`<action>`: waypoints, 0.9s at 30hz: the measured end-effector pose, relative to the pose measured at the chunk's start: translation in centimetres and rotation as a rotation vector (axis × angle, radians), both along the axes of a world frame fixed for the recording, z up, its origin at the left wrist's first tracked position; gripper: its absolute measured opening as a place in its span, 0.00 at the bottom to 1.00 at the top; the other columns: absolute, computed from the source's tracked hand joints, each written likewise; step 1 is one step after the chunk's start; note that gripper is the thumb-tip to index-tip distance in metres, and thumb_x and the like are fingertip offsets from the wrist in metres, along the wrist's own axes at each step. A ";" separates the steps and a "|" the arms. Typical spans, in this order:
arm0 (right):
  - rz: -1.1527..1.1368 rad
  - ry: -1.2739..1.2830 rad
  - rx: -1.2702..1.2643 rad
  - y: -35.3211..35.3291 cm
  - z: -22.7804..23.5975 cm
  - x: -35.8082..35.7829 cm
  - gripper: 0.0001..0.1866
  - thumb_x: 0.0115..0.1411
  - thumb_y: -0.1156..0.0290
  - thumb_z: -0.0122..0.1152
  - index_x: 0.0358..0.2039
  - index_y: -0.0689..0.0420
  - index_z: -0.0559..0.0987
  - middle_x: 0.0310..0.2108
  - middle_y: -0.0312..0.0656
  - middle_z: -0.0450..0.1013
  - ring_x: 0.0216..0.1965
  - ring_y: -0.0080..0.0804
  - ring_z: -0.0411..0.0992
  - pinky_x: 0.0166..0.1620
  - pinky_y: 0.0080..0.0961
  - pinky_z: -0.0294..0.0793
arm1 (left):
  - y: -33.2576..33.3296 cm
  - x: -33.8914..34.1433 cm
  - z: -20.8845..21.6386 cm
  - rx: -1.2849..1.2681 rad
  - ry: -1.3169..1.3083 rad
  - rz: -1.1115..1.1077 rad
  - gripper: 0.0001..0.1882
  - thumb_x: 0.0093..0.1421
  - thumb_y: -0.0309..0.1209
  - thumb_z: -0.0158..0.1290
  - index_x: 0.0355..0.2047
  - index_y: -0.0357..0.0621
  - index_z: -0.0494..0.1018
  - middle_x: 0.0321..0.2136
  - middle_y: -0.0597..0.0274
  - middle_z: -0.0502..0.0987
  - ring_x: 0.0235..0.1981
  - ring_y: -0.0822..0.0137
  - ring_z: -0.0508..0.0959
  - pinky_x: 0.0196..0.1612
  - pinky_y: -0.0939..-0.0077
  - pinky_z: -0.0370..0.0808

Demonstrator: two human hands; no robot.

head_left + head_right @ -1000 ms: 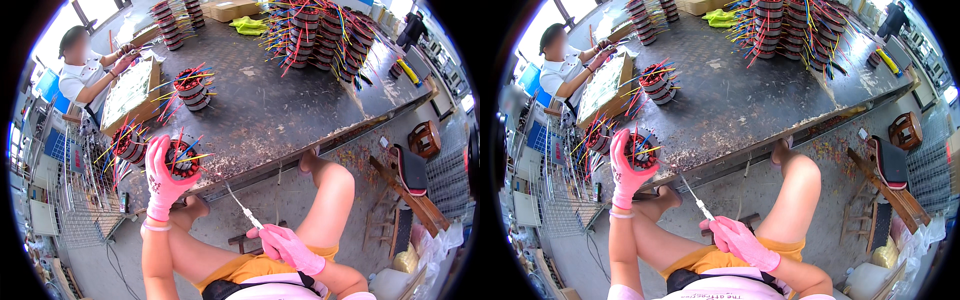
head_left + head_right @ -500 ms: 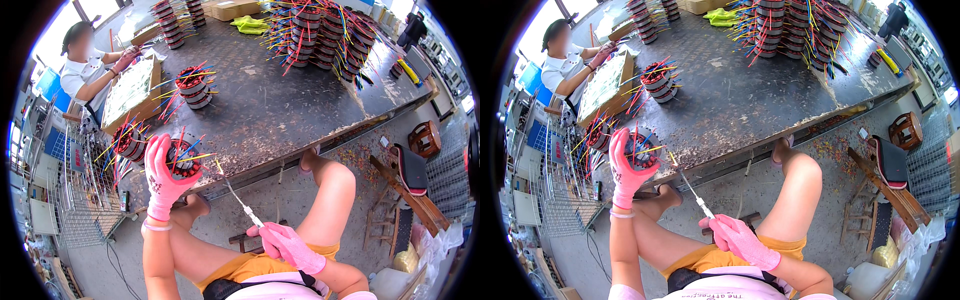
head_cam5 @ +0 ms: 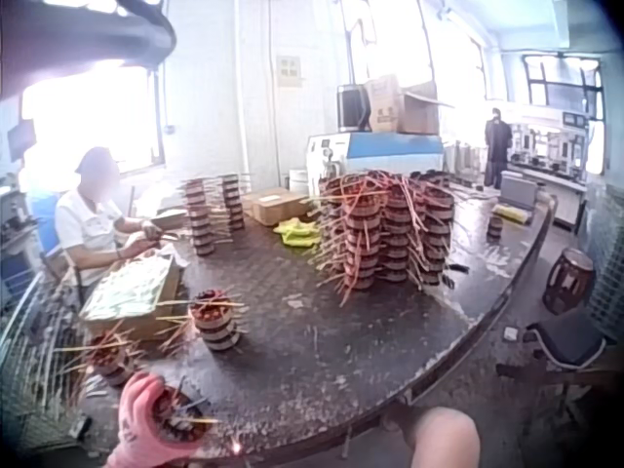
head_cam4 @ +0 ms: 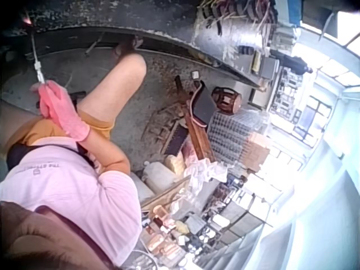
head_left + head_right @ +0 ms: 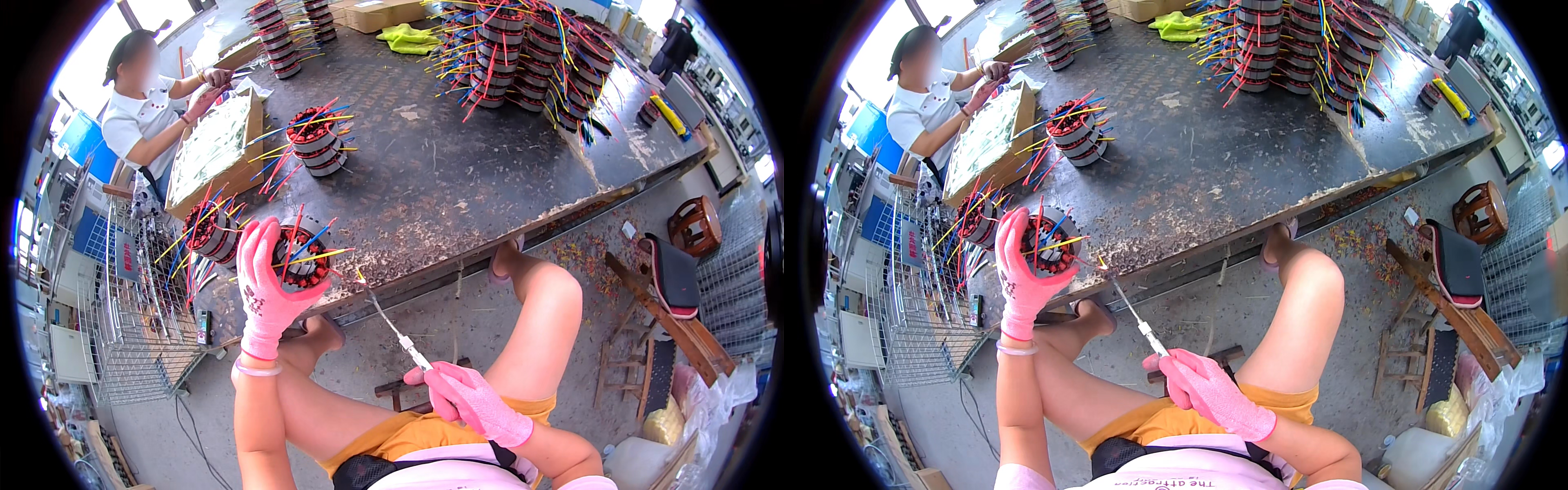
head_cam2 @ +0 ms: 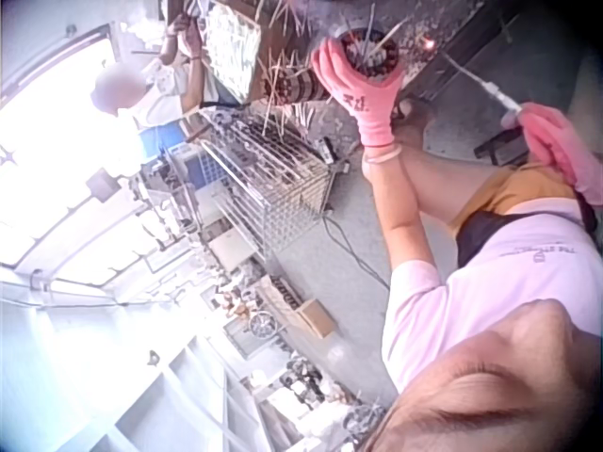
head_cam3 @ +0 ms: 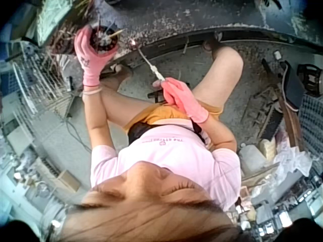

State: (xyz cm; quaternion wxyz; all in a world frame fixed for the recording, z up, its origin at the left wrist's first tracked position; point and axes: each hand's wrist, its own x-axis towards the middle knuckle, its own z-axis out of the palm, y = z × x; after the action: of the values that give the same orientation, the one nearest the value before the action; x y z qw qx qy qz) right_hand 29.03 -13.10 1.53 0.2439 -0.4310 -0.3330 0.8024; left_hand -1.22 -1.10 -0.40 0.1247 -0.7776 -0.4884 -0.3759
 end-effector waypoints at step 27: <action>-0.031 -0.174 -0.062 0.0 -2.3 0.2 0.22 0.70 0.57 0.49 0.54 0.62 0.73 0.16 0.25 0.58 0.18 0.12 0.52 0.23 0.14 0.51 | -0.5 -1.9 0.0 -0.580 0.092 -0.131 0.50 0.34 0.37 0.71 0.61 0.43 0.65 0.59 0.50 0.67 0.61 0.47 0.65 0.67 0.55 0.58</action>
State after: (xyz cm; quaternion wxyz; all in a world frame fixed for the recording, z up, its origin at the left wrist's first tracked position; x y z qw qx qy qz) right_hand 29.24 -13.07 -0.81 0.2132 -0.5117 -0.3211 0.7679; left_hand -3.13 -1.55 -0.38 -0.1050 -0.8270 -0.5178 -0.1924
